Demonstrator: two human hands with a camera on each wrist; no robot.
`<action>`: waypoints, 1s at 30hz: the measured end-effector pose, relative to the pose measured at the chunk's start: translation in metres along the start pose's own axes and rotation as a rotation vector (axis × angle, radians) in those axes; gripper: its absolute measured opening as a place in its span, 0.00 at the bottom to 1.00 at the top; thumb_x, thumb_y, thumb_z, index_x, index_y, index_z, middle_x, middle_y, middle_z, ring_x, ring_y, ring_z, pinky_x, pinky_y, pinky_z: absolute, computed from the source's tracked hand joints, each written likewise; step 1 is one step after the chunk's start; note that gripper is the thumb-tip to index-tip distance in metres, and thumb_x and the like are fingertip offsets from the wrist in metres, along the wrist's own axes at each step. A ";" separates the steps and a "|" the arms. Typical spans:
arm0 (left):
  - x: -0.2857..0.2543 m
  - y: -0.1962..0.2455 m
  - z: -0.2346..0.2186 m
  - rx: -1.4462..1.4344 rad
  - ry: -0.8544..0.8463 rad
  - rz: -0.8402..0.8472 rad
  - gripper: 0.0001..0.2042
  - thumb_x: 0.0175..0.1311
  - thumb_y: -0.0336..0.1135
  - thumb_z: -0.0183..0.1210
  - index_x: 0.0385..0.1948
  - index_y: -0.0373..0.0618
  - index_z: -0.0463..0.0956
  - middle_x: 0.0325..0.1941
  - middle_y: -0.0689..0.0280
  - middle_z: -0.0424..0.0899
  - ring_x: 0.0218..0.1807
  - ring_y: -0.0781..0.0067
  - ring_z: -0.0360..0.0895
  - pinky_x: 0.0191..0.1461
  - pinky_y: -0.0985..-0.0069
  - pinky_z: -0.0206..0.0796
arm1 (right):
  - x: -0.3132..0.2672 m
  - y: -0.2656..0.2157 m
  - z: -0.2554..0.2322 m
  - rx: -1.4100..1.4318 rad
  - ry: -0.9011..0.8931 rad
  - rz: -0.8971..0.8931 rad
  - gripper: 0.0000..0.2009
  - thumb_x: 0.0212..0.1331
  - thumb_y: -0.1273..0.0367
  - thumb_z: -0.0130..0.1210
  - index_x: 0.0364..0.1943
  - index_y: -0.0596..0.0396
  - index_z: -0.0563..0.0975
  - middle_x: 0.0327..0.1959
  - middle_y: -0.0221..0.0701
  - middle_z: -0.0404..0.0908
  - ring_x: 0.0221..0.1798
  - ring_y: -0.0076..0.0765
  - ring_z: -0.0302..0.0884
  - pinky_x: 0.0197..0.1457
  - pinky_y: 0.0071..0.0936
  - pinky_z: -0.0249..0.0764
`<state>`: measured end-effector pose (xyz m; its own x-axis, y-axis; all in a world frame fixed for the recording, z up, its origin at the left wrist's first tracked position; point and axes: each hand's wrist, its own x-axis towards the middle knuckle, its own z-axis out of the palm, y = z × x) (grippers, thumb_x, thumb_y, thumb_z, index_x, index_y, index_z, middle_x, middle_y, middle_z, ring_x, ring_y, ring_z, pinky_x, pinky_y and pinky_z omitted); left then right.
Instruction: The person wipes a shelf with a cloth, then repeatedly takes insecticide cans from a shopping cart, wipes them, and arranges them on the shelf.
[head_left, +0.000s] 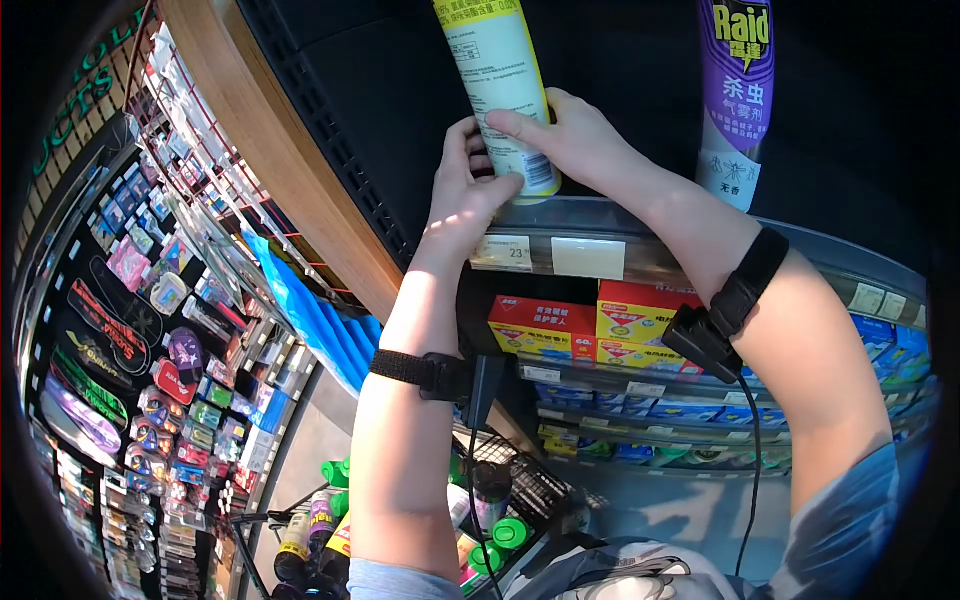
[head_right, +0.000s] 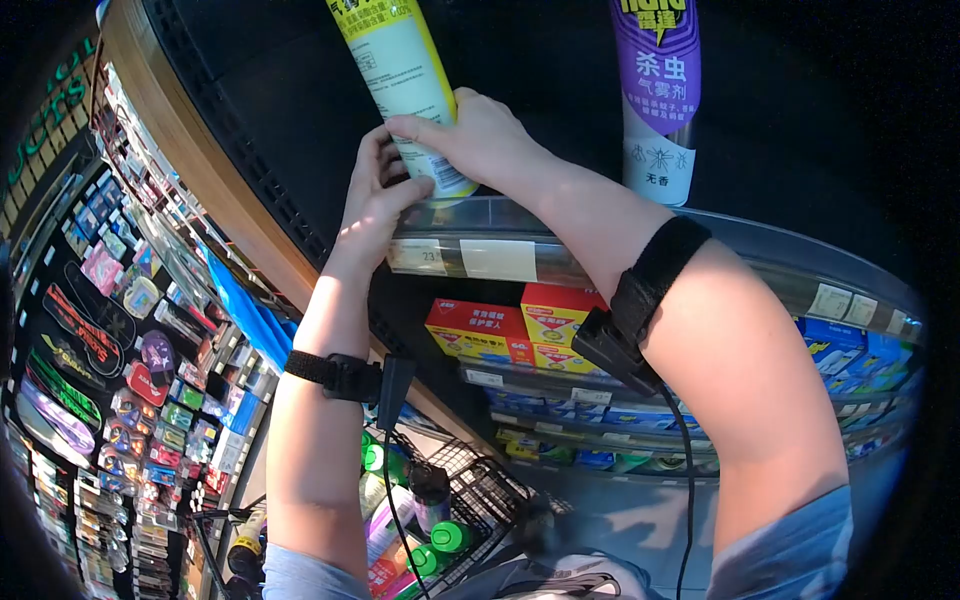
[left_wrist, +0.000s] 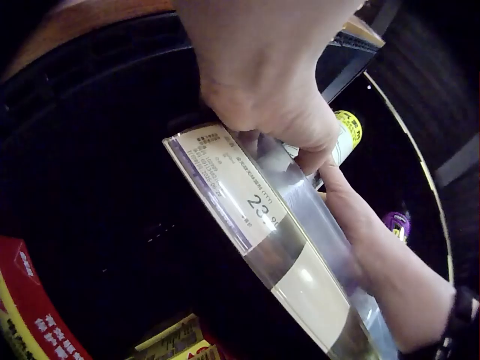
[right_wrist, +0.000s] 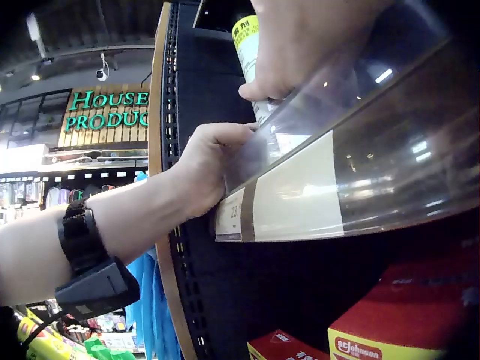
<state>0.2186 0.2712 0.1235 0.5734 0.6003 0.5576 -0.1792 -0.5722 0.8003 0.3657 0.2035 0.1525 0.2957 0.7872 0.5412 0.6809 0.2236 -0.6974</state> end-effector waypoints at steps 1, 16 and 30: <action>-0.001 0.001 0.000 -0.001 0.002 -0.011 0.35 0.49 0.26 0.62 0.62 0.41 0.58 0.55 0.55 0.70 0.56 0.64 0.70 0.58 0.68 0.68 | 0.000 0.000 0.001 -0.004 0.007 0.003 0.43 0.51 0.36 0.58 0.54 0.66 0.71 0.45 0.46 0.81 0.44 0.38 0.84 0.45 0.30 0.79; 0.004 -0.004 -0.002 0.032 -0.016 -0.026 0.37 0.50 0.23 0.60 0.65 0.44 0.53 0.58 0.56 0.71 0.57 0.64 0.70 0.53 0.70 0.71 | 0.001 0.002 0.001 0.034 0.025 0.004 0.47 0.49 0.39 0.62 0.58 0.68 0.62 0.50 0.50 0.76 0.50 0.43 0.81 0.50 0.33 0.78; 0.004 -0.003 -0.002 -0.063 -0.030 -0.022 0.42 0.51 0.22 0.59 0.70 0.43 0.45 0.63 0.51 0.68 0.65 0.59 0.67 0.69 0.65 0.58 | -0.003 -0.011 -0.009 0.157 -0.064 -0.012 0.41 0.50 0.54 0.65 0.59 0.70 0.57 0.53 0.57 0.72 0.54 0.51 0.78 0.56 0.37 0.74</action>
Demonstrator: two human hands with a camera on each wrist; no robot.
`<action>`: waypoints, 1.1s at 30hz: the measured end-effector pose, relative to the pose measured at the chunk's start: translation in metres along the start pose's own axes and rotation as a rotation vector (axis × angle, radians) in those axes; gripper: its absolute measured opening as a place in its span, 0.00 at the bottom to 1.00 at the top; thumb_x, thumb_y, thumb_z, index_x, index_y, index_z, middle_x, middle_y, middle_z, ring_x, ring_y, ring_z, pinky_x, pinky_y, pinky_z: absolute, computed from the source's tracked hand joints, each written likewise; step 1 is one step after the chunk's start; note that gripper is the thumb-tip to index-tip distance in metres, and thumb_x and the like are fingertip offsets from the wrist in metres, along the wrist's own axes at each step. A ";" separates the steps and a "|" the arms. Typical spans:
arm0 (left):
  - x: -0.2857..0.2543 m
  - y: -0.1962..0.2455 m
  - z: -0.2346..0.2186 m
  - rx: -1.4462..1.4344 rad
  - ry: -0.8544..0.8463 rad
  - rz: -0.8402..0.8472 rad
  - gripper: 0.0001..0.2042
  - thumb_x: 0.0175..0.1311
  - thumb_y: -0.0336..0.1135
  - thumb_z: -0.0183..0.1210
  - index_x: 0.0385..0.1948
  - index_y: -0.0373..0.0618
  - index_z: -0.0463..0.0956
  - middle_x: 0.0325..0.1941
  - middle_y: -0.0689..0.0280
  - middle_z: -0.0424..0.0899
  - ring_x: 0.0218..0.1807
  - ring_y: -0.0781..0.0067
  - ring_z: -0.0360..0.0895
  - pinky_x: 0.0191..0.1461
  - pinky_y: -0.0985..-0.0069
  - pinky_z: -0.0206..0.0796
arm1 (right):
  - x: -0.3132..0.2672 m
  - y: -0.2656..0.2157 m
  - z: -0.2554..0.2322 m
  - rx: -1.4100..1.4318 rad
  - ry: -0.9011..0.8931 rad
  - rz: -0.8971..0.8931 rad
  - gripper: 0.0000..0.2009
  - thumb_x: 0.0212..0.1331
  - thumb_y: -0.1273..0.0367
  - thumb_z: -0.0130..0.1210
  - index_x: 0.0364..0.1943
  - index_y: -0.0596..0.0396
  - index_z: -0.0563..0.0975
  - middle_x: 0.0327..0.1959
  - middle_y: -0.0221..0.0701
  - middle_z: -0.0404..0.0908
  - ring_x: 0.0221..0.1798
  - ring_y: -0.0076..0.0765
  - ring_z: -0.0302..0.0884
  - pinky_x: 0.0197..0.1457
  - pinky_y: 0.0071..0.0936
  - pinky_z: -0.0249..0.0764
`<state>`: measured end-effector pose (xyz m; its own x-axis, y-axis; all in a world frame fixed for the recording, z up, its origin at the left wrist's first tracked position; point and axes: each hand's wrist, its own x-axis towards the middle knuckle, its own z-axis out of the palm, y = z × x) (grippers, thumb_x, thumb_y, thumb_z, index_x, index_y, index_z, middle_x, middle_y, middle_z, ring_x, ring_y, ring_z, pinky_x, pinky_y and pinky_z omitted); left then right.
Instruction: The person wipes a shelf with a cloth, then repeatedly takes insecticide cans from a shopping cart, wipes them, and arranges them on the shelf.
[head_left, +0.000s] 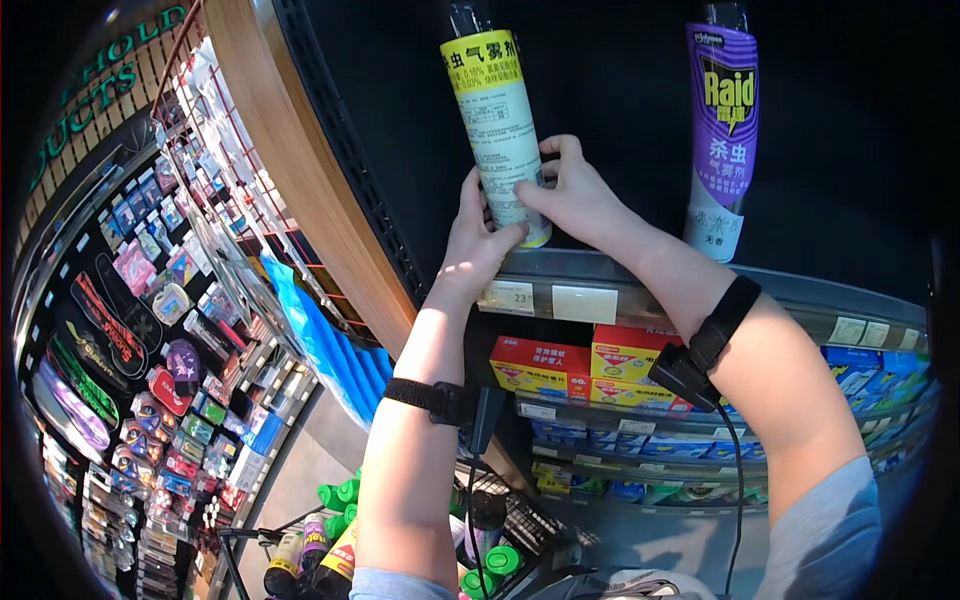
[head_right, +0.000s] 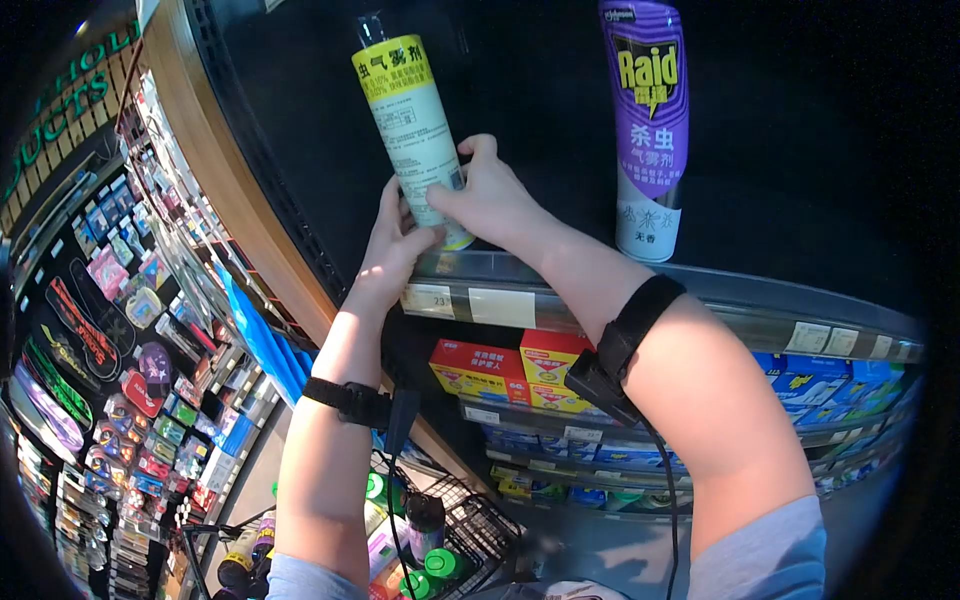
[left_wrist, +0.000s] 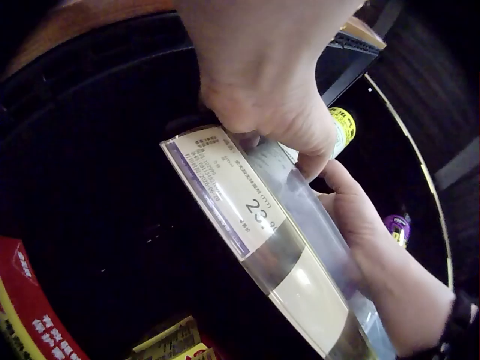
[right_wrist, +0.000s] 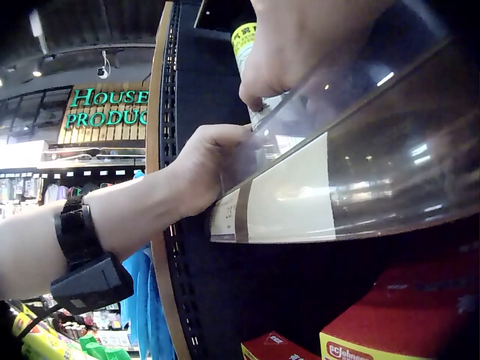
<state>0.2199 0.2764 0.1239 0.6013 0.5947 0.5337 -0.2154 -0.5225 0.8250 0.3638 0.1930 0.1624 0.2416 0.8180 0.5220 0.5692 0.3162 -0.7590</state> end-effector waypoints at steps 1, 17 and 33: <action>0.001 -0.002 -0.001 -0.009 0.000 0.010 0.42 0.51 0.22 0.59 0.70 0.43 0.45 0.62 0.51 0.68 0.65 0.59 0.67 0.70 0.65 0.58 | 0.000 0.001 0.002 -0.005 0.004 -0.010 0.41 0.50 0.54 0.65 0.59 0.70 0.57 0.53 0.57 0.72 0.54 0.51 0.78 0.56 0.37 0.74; 0.000 -0.002 0.001 0.147 0.127 0.005 0.39 0.50 0.37 0.70 0.61 0.36 0.56 0.58 0.49 0.72 0.61 0.58 0.72 0.66 0.65 0.64 | -0.004 -0.004 0.002 0.000 -0.021 0.027 0.34 0.56 0.63 0.59 0.60 0.66 0.54 0.54 0.51 0.69 0.55 0.43 0.76 0.60 0.34 0.72; 0.002 -0.011 0.003 0.323 0.152 0.075 0.37 0.52 0.34 0.70 0.60 0.37 0.55 0.55 0.52 0.72 0.58 0.65 0.73 0.62 0.71 0.67 | -0.002 0.001 0.008 -0.226 0.192 0.004 0.36 0.51 0.58 0.66 0.57 0.66 0.60 0.49 0.50 0.78 0.53 0.50 0.80 0.57 0.35 0.73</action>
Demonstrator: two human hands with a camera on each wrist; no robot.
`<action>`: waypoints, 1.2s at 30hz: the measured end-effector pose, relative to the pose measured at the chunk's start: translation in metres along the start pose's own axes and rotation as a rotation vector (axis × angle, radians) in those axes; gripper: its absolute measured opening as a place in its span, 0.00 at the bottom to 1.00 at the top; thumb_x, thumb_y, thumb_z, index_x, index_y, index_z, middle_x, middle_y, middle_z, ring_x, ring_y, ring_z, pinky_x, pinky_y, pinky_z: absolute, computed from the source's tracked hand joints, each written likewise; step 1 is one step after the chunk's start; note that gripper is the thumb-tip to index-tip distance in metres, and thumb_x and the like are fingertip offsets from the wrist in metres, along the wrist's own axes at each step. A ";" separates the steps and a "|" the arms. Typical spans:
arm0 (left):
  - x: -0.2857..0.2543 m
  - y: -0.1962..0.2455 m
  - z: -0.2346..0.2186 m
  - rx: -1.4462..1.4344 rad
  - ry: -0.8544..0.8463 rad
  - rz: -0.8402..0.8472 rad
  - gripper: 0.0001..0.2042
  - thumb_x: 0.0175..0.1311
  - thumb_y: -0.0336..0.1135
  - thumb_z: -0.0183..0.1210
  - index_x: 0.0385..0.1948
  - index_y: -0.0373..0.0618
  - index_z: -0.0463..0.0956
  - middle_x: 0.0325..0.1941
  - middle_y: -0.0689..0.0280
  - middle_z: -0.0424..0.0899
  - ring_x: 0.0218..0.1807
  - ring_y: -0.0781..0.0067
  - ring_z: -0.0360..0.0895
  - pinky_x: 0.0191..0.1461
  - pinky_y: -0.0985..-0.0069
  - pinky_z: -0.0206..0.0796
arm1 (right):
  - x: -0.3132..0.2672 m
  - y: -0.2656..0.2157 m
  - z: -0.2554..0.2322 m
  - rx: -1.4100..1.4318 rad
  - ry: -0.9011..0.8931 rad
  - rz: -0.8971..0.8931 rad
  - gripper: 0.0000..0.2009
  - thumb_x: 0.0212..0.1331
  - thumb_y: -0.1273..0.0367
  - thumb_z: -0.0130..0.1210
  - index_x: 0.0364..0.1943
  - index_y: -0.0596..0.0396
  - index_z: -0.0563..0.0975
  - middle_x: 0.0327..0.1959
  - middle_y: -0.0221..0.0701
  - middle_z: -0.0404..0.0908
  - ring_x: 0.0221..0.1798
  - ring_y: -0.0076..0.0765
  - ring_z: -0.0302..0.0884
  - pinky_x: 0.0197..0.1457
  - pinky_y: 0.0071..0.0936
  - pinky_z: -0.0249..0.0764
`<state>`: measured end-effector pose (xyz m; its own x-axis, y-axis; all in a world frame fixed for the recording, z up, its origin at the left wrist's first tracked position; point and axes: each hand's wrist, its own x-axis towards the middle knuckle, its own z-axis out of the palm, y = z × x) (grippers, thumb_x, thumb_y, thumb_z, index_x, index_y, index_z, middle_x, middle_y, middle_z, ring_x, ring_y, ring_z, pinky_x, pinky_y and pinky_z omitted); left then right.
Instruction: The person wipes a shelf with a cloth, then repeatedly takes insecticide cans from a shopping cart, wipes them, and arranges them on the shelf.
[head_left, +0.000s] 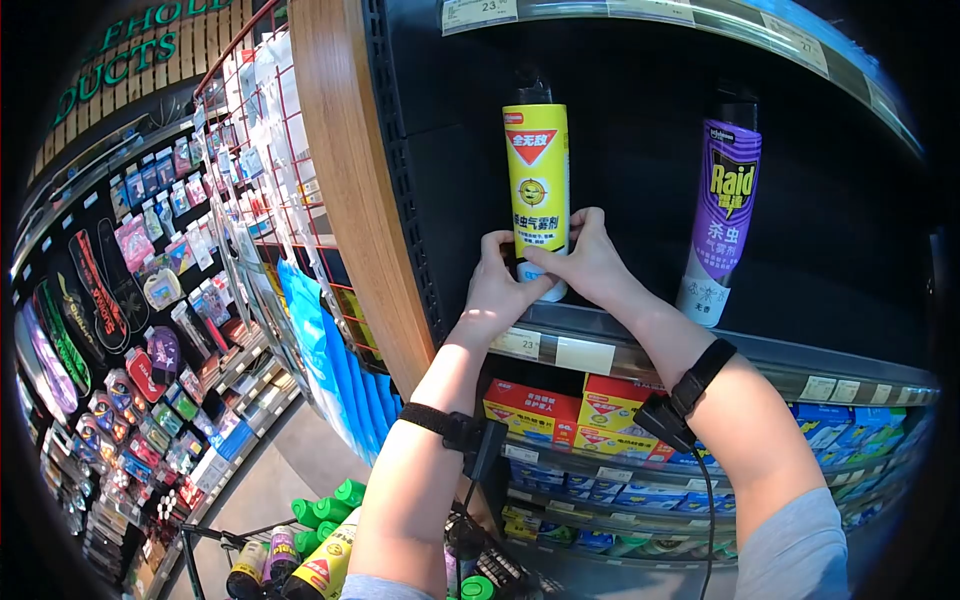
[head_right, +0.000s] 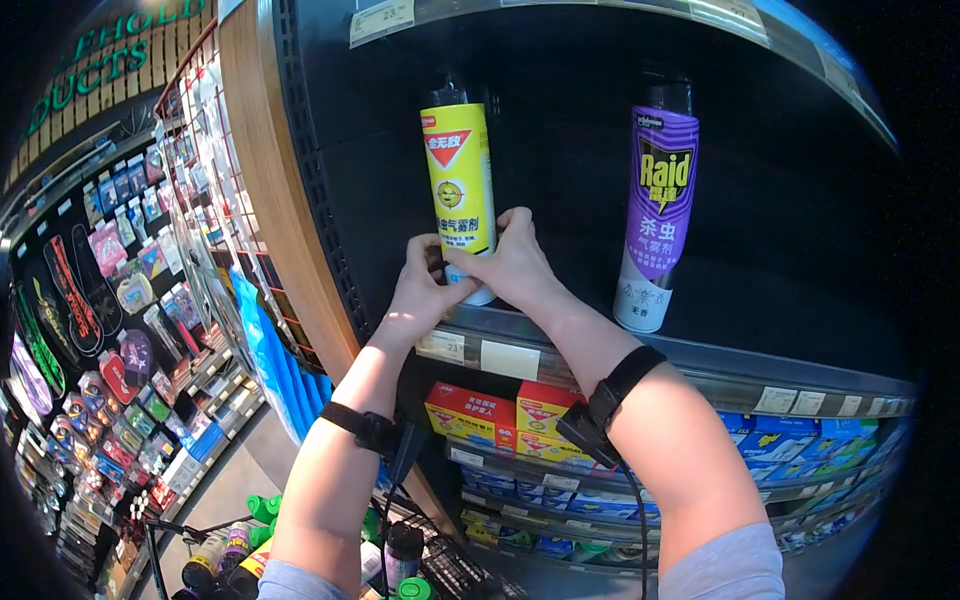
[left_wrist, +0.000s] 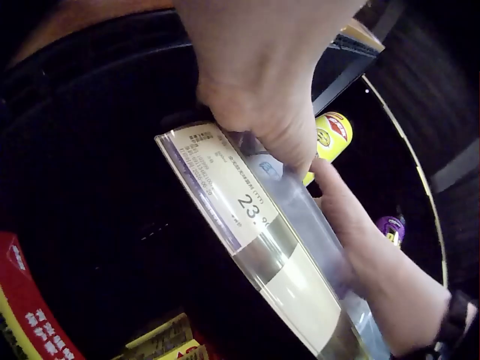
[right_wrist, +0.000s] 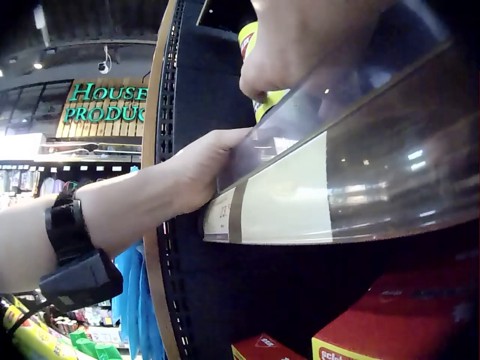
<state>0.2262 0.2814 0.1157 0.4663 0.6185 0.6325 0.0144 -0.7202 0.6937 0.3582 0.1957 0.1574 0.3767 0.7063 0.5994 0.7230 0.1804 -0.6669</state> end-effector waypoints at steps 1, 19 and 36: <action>0.000 0.002 -0.001 -0.101 -0.045 -0.035 0.37 0.52 0.33 0.70 0.60 0.37 0.54 0.56 0.51 0.71 0.59 0.64 0.73 0.62 0.71 0.67 | -0.003 -0.007 -0.006 0.027 -0.076 0.019 0.35 0.51 0.57 0.66 0.55 0.66 0.61 0.49 0.50 0.77 0.52 0.48 0.80 0.56 0.35 0.74; 0.005 -0.011 -0.001 -0.236 0.032 -0.069 0.32 0.56 0.26 0.63 0.63 0.39 0.58 0.59 0.46 0.74 0.61 0.55 0.74 0.63 0.66 0.67 | -0.003 -0.005 -0.003 0.016 -0.243 0.018 0.34 0.56 0.60 0.63 0.60 0.66 0.61 0.53 0.53 0.77 0.56 0.49 0.78 0.59 0.35 0.74; -0.002 -0.003 0.003 -0.061 0.175 0.015 0.32 0.59 0.28 0.58 0.66 0.38 0.55 0.62 0.43 0.70 0.64 0.46 0.70 0.67 0.61 0.62 | -0.010 -0.010 -0.004 -0.140 -0.150 -0.002 0.30 0.57 0.63 0.61 0.60 0.64 0.63 0.53 0.53 0.76 0.56 0.54 0.76 0.59 0.40 0.73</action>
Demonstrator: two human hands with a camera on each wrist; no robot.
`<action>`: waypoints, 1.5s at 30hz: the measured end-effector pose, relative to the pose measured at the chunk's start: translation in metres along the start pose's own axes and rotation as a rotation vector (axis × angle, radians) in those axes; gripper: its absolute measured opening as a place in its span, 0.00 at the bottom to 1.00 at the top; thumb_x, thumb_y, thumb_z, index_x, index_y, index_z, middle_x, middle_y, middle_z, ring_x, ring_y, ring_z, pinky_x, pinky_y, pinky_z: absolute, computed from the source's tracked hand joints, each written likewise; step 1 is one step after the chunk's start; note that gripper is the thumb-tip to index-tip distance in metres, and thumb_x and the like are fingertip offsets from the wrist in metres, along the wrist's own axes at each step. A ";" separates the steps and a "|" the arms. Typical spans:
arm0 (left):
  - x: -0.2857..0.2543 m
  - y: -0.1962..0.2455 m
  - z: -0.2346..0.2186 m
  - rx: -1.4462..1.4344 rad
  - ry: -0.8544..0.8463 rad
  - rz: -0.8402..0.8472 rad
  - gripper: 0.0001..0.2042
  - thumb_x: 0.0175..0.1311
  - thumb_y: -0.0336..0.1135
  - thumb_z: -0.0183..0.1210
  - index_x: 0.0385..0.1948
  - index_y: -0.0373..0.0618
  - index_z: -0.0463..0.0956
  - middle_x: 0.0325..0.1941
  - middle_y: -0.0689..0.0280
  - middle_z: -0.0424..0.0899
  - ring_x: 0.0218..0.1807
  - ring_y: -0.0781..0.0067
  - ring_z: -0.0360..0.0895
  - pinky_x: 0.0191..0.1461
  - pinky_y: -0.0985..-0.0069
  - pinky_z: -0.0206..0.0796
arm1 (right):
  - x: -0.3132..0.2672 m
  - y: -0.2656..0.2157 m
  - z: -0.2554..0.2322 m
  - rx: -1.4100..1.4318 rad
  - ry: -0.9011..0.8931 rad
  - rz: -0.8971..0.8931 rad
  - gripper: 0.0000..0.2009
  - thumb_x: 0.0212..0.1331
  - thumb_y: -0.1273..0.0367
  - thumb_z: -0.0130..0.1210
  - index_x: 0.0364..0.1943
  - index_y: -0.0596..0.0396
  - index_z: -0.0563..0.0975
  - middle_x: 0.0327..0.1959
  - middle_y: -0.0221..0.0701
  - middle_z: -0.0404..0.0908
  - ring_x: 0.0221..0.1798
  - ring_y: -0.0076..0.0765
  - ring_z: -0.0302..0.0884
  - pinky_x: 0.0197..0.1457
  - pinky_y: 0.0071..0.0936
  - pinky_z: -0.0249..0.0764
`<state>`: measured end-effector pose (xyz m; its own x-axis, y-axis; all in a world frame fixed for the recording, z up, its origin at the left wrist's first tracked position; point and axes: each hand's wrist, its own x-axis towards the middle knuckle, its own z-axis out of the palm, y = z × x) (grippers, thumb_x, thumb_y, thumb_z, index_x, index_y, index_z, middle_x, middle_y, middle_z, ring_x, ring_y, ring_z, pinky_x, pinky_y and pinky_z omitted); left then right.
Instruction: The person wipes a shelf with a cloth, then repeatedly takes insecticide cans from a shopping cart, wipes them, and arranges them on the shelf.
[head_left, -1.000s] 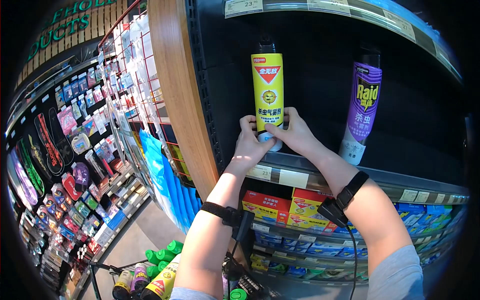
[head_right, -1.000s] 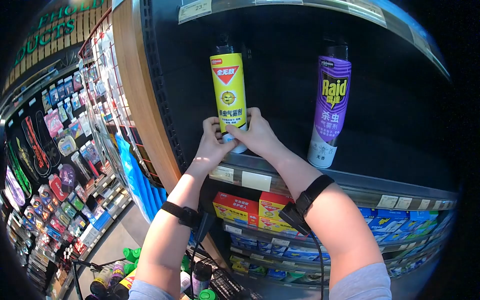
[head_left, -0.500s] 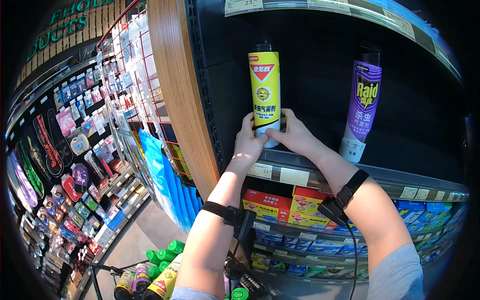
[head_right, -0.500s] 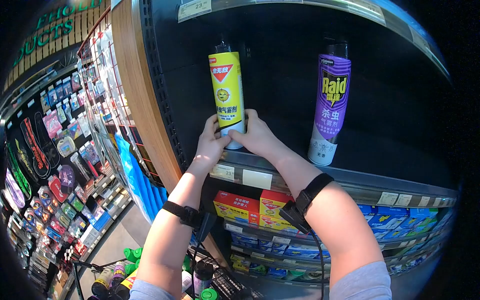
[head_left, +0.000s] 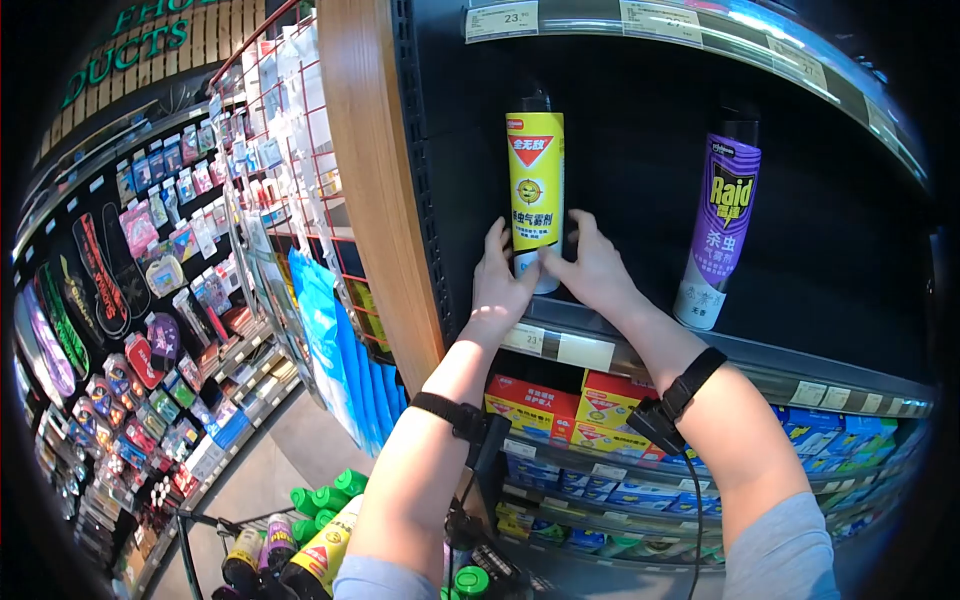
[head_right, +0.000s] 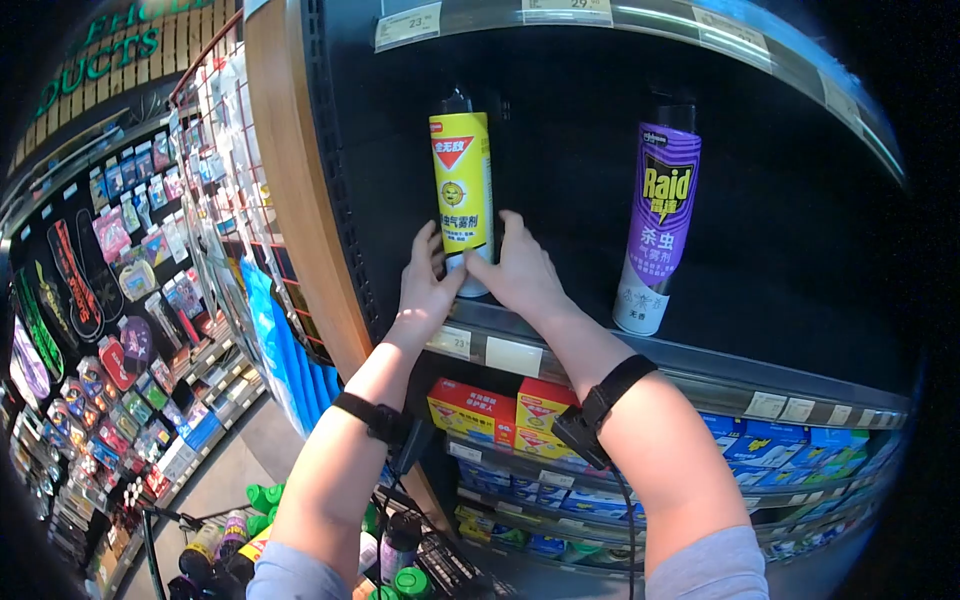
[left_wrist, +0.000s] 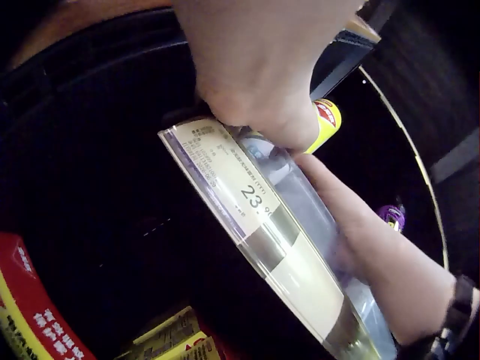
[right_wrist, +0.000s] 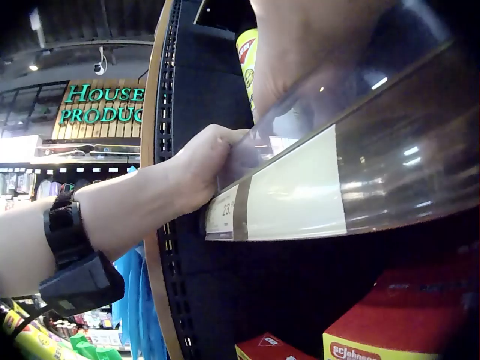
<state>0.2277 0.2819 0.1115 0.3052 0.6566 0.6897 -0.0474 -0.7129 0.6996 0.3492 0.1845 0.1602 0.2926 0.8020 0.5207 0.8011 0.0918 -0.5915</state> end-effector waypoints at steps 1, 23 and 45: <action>-0.003 0.002 0.000 -0.030 0.069 0.118 0.31 0.59 0.28 0.58 0.65 0.36 0.57 0.61 0.43 0.71 0.63 0.45 0.70 0.67 0.61 0.62 | -0.006 -0.004 -0.003 -0.104 0.156 -0.163 0.29 0.56 0.64 0.61 0.59 0.63 0.64 0.52 0.51 0.76 0.54 0.55 0.76 0.57 0.41 0.74; -0.367 0.180 -0.054 0.167 -0.557 0.230 0.07 0.57 0.29 0.61 0.37 0.42 0.77 0.38 0.62 0.81 0.41 0.60 0.78 0.44 0.67 0.71 | -0.351 0.064 -0.041 0.178 -0.177 -0.358 0.07 0.52 0.77 0.56 0.37 0.61 0.78 0.44 0.44 0.79 0.47 0.49 0.77 0.52 0.38 0.73; -0.532 0.207 -0.243 0.604 0.306 -0.570 0.08 0.60 0.28 0.61 0.40 0.38 0.80 0.36 0.58 0.83 0.38 0.64 0.82 0.42 0.72 0.73 | -0.381 -0.095 0.148 0.335 -0.737 -0.684 0.27 0.50 0.72 0.63 0.57 0.59 0.69 0.53 0.46 0.75 0.56 0.54 0.72 0.60 0.41 0.69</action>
<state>-0.1756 -0.1554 -0.0655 -0.1425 0.9271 0.3466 0.5709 -0.2090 0.7940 0.0841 -0.0424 -0.0728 -0.6448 0.6679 0.3716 0.4580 0.7269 -0.5117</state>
